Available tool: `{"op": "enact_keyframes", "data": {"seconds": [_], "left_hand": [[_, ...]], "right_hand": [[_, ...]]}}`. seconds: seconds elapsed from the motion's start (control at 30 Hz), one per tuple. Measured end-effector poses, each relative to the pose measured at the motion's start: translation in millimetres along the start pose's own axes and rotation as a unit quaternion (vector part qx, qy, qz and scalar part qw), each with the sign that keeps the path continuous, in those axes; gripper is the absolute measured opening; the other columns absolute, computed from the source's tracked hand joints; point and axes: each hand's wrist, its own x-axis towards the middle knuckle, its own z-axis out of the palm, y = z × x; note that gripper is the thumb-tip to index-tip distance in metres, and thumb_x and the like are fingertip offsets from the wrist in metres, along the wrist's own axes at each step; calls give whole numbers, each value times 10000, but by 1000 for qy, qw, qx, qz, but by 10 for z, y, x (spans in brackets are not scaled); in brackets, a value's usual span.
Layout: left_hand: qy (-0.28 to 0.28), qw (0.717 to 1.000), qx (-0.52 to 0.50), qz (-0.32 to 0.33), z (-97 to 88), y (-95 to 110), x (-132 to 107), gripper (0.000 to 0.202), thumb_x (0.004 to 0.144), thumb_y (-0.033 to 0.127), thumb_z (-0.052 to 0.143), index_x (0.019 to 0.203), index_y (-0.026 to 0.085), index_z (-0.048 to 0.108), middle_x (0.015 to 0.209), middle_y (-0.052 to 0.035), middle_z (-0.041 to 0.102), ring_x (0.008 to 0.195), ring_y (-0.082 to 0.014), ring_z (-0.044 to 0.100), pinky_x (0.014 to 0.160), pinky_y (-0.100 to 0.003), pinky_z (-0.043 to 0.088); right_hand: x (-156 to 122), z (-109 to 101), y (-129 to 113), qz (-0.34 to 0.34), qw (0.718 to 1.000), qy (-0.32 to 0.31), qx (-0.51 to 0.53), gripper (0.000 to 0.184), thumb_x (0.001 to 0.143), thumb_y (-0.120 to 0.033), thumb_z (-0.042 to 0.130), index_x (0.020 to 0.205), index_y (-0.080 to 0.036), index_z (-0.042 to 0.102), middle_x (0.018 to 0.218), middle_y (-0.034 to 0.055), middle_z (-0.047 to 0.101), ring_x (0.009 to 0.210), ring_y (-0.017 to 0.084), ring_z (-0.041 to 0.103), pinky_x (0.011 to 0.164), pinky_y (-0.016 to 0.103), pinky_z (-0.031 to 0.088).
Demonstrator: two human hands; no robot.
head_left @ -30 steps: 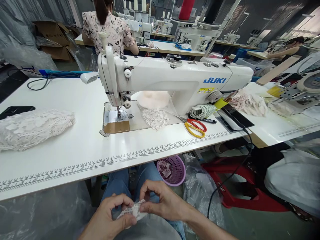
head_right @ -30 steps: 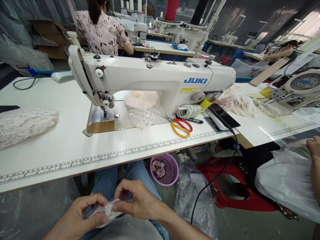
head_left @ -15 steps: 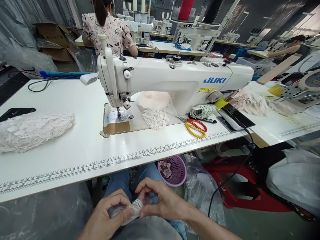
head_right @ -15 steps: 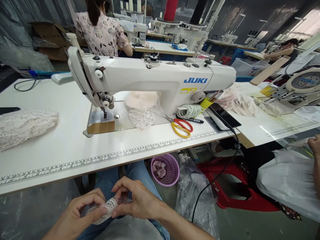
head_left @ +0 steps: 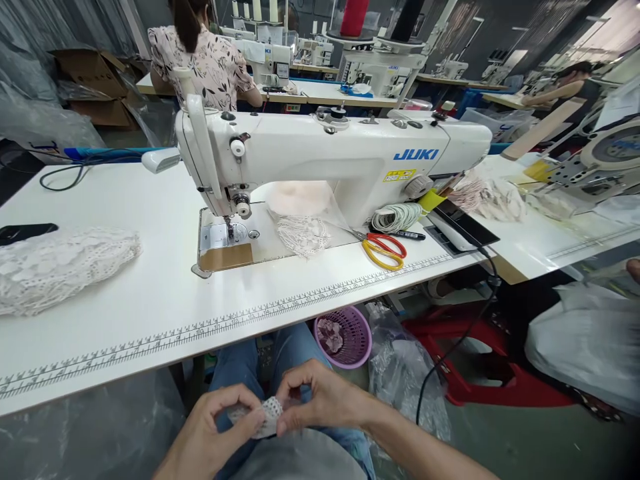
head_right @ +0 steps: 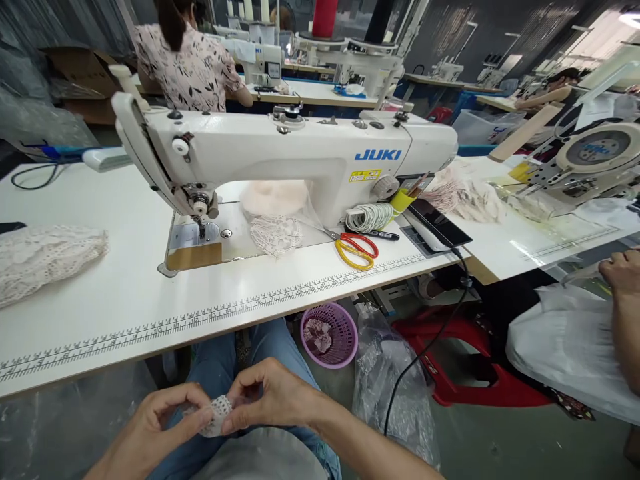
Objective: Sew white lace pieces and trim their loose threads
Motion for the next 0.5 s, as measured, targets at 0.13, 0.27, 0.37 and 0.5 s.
{"op": "enact_keyframes", "data": {"seconds": [0.13, 0.27, 0.37, 0.5], "left_hand": [[-1, 1000, -6, -11, 2, 12, 6, 325, 764, 463, 595, 640, 177, 686, 628, -26, 617, 639, -169, 517, 611, -231, 377], [-14, 1000, 2, -3, 1, 31, 18, 341, 756, 471, 605, 663, 158, 704, 618, -33, 618, 614, -161, 506, 581, -228, 366], [-15, 1000, 9, 4, -30, 77, 26, 356, 766, 479, 592, 660, 153, 685, 604, -21, 584, 599, -146, 464, 566, -224, 344], [-28, 1000, 12, 4, -110, 141, 26, 355, 764, 505, 587, 696, 168, 680, 632, -11, 549, 623, -151, 442, 585, -227, 345]], "right_hand": [[1, -5, -13, -9, 1000, 13, -21, 381, 636, -489, 745, 690, -119, 670, 608, -27, 515, 569, 78, 424, 499, 188, 332], [9, 17, -47, 6, 1000, -14, -23, 407, 608, -494, 761, 716, -120, 644, 589, -48, 490, 544, 62, 387, 476, 173, 296], [40, 62, -79, 11, 999, 15, -27, 372, 632, -459, 750, 672, -118, 609, 569, -55, 461, 532, 57, 369, 469, 169, 283], [69, 94, -160, -2, 998, 43, -49, 278, 661, -327, 737, 622, -125, 549, 572, -56, 439, 526, 58, 364, 461, 171, 267]]}}
